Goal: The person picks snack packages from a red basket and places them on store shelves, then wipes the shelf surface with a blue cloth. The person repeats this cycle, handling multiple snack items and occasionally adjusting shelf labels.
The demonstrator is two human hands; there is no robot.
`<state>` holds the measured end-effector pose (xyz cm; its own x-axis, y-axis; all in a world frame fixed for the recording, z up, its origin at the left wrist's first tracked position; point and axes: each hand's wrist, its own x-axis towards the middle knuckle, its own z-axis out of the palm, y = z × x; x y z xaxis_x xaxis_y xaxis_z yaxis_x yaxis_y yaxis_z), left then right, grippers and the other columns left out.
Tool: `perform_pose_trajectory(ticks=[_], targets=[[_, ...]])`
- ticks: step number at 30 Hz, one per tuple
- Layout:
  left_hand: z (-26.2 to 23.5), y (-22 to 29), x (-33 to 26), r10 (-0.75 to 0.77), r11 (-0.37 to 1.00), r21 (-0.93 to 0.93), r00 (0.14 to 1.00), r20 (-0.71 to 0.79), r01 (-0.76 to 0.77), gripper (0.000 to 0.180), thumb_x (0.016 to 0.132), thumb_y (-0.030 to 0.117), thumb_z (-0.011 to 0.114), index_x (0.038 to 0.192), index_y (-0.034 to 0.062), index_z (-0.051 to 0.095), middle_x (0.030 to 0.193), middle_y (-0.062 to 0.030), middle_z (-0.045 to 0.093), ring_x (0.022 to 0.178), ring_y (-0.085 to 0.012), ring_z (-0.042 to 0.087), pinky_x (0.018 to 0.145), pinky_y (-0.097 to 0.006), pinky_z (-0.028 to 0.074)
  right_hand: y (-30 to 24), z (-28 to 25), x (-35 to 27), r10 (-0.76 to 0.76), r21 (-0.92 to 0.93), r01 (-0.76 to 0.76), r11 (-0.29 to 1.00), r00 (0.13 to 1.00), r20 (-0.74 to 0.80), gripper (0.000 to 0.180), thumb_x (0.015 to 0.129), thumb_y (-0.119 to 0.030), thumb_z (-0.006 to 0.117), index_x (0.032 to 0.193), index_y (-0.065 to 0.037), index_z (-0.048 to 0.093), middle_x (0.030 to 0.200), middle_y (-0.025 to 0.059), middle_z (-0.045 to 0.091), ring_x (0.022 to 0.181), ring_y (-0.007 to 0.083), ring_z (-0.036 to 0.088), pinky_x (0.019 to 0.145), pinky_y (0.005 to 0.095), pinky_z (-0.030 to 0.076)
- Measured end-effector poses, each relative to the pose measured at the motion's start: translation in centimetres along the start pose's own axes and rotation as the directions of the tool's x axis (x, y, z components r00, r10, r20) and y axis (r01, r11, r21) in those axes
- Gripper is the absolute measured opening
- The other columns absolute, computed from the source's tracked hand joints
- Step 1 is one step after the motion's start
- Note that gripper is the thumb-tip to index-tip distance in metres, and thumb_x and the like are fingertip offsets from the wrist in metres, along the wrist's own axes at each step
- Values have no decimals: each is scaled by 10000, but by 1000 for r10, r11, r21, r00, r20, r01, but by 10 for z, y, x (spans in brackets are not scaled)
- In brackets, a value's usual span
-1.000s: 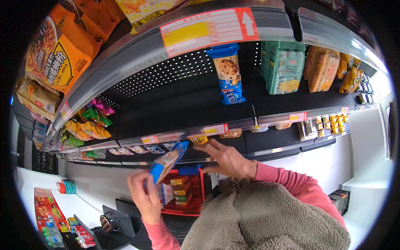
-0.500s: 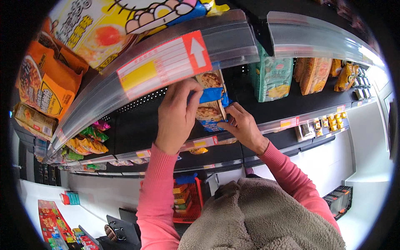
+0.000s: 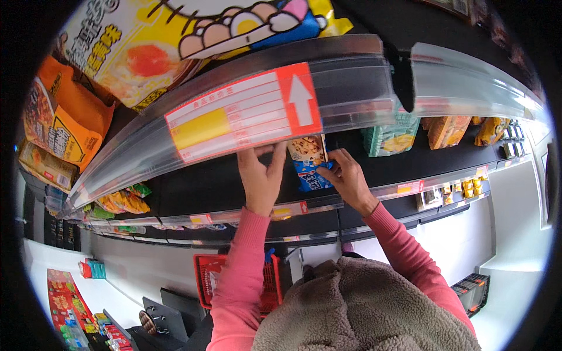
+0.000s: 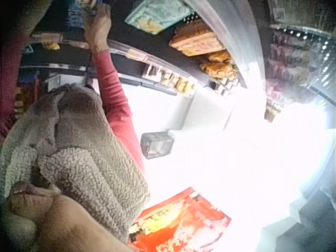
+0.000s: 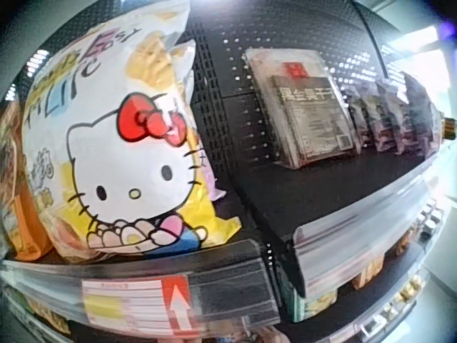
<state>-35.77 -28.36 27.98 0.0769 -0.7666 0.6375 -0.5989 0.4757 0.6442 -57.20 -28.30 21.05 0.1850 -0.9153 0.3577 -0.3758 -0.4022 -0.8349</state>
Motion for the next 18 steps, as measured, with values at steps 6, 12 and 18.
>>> perform_pose_trajectory(ticks=[6,12,18], targets=[[9,-20,-73,-225,974,59,899,375,219,864,902,220,809,1593,50,318,1447,-233,525,1294,-364,591,969,-425,577,1,6,-9,22,-26,-24,999,998,-51,424,876,-57,809,1239,7,600,1059,110,591,804,174,653,664,297,591],[35,-28,-90,-188,982,80,889,418,170,927,920,92,718,1647,39,146,1495,-293,479,1342,-431,537,1087,-468,494,4,7,-19,22,-73,-23,997,1000,-11,720,833,-25,832,1475,-31,506,1078,93,627,822,155,658,699,294,594],[44,-29,-87,-180,983,112,911,372,148,899,920,39,690,1639,33,150,1494,-287,494,1314,-418,574,1037,-458,551,7,11,-17,57,-56,-55,997,998,28,689,845,-17,823,1459,-35,509,881,72,687,770,145,683,691,291,577]])
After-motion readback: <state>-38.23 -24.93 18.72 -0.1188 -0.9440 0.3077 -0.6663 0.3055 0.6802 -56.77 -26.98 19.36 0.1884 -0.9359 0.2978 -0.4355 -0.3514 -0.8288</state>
